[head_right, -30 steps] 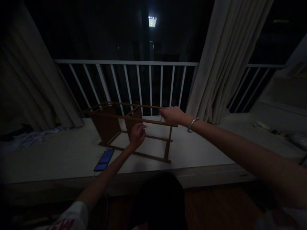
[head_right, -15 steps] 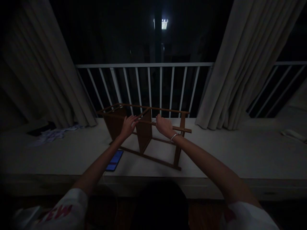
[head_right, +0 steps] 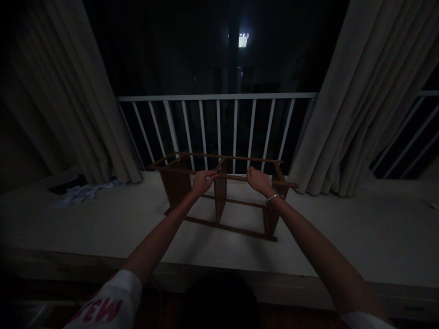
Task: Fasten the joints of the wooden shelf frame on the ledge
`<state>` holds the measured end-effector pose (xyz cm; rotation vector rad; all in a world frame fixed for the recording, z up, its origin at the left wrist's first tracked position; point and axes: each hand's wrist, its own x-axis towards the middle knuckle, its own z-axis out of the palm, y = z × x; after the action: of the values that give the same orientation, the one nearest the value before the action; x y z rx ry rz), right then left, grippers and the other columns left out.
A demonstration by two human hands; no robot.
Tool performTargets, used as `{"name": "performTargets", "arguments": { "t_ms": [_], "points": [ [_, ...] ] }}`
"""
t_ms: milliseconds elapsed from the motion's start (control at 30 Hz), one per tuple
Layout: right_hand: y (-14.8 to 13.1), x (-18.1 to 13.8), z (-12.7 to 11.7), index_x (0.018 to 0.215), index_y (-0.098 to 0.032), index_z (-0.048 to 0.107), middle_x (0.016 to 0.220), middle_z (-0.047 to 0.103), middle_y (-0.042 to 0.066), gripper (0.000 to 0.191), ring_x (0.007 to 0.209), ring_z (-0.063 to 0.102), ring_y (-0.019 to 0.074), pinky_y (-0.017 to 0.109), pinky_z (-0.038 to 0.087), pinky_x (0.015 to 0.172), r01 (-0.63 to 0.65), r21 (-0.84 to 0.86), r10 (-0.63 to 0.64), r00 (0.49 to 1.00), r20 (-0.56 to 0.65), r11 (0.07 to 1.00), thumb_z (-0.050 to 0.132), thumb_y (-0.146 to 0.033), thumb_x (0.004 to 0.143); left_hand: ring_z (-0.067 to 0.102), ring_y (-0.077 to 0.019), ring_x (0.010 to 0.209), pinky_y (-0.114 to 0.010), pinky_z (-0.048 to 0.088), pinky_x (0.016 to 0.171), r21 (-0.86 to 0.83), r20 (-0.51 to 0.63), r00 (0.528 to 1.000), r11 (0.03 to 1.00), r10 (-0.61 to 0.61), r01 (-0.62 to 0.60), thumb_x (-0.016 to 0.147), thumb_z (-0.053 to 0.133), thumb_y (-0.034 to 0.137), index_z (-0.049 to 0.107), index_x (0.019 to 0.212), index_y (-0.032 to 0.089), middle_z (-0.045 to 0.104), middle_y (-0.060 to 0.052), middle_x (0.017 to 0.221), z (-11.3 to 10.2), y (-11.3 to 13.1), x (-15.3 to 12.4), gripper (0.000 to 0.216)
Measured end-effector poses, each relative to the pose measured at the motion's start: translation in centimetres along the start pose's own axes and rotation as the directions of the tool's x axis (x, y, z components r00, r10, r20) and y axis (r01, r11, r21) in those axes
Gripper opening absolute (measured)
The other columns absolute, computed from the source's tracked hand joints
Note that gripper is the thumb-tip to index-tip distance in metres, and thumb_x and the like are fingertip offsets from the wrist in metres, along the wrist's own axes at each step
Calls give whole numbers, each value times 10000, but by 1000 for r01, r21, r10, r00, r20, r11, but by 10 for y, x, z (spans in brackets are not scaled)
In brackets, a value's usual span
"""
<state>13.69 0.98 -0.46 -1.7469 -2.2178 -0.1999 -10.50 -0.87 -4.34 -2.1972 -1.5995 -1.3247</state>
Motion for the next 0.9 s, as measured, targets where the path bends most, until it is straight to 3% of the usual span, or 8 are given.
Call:
{"name": "performTargets", "arguments": {
  "t_ms": [133,233,400,533,767,900],
  "points": [
    [37,14,5,927,-185,551,931,636,118,432,825,608,233,321,415,648,-30,15,30,1000,-2,999,191,-419,890,563,-194,1008,-314,386,880,-42,77,994,996,-75,78,775,534,423,663,977,225,649,-64,1030,15,16,14,311],
    [62,21,6,834,-194,595,812,651,76,423,755,609,211,299,414,620,-61,81,58,998,29,995,247,-433,870,578,-201,975,-298,408,830,-68,130,987,992,-97,107,738,558,471,670,963,232,656,-62,1012,25,27,23,347],
    [84,30,-2,731,-160,622,629,623,44,394,622,575,159,244,401,549,-15,387,0,999,39,922,363,-438,832,598,-200,904,-275,424,761,-102,246,967,990,-68,95,682,597,502,684,929,219,678,-57,944,30,28,38,385],
    [67,36,-12,772,-140,609,578,591,29,378,561,528,128,221,390,506,93,652,-98,995,-30,753,437,-477,796,609,-184,827,-253,438,706,-208,372,928,975,3,80,653,633,457,692,906,202,692,-34,869,24,17,50,364],
    [-4,59,3,692,-174,472,481,460,-42,442,410,374,68,183,274,406,171,906,-243,967,-79,388,385,-597,787,598,-157,742,-241,454,670,-378,501,862,916,81,134,618,663,383,687,919,146,694,-35,817,11,10,64,383],
    [-28,70,15,609,-182,427,444,393,-60,448,399,325,64,186,248,408,197,923,-388,920,-57,331,398,-594,783,574,-134,638,-222,434,580,-402,533,842,901,86,162,618,653,409,702,859,124,678,-24,698,7,6,68,377]
  ]
}}
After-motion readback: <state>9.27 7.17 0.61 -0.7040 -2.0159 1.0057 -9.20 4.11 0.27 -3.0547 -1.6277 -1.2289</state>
